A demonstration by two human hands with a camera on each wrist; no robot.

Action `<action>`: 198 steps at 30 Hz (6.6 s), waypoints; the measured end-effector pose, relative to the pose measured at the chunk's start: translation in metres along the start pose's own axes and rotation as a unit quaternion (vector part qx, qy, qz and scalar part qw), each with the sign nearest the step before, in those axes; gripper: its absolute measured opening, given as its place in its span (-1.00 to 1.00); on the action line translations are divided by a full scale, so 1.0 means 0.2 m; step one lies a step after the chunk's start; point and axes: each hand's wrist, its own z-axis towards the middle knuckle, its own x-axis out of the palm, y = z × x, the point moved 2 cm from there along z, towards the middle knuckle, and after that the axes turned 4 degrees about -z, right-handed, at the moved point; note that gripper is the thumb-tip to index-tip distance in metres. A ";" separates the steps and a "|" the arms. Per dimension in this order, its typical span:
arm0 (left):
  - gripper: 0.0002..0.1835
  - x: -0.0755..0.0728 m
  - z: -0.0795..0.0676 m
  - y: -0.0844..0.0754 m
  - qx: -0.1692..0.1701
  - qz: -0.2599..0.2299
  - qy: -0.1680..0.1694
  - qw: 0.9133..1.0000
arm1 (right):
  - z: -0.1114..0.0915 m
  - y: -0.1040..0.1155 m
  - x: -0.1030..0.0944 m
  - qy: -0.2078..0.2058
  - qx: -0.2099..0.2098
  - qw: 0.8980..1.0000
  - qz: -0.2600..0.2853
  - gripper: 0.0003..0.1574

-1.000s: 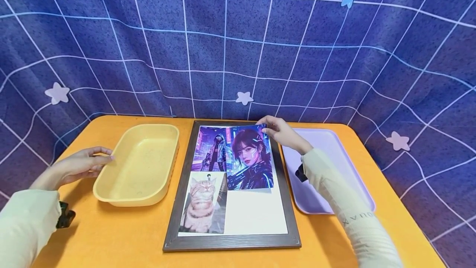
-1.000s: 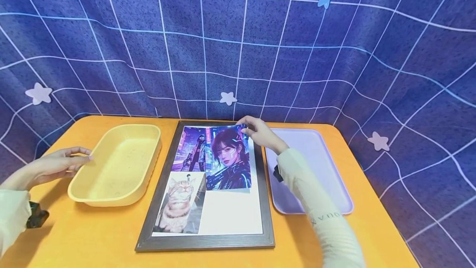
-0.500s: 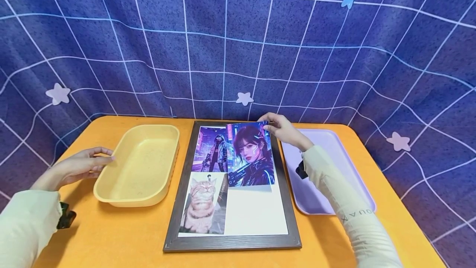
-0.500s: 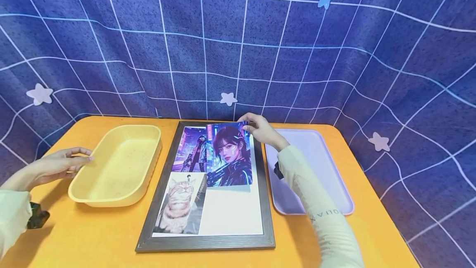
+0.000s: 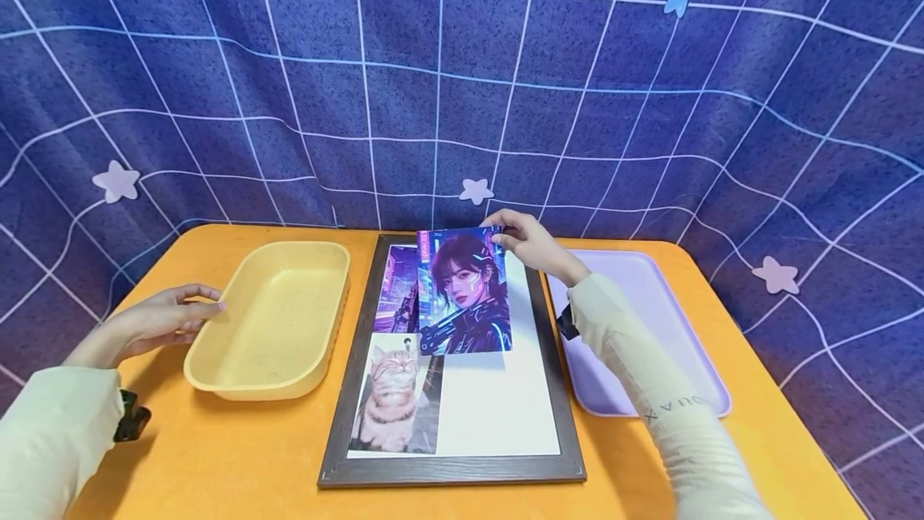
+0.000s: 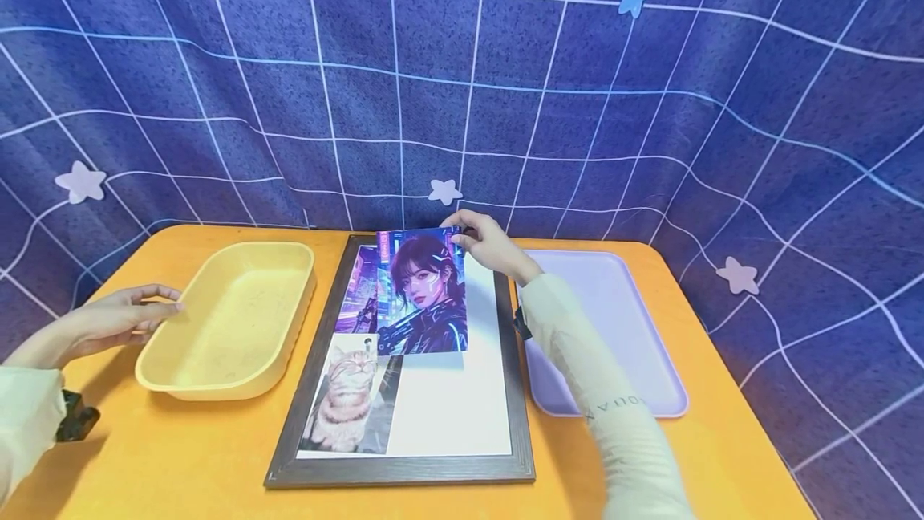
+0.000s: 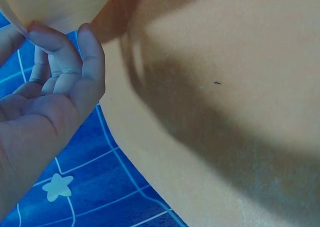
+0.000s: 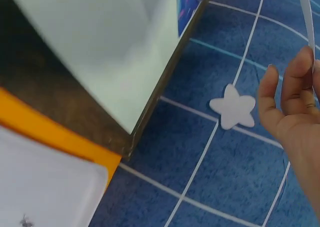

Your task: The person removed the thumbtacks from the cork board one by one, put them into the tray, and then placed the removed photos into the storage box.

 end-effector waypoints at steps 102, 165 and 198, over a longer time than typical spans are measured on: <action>-0.71 0.00 0.01 0.02 -0.012 0.023 -0.020 0.999 | 0.50 0.48 1.11 0.005 0.008 0.979 -0.204 -0.52; -0.49 0.11 0.03 -0.34 0.076 0.357 -0.171 0.915 | 0.33 0.13 0.60 -0.008 0.038 0.979 -0.200 -0.61; -0.75 0.76 0.19 -0.65 0.331 0.411 -0.163 0.834 | 0.37 -0.06 0.55 0.011 0.055 0.943 -0.327 -0.68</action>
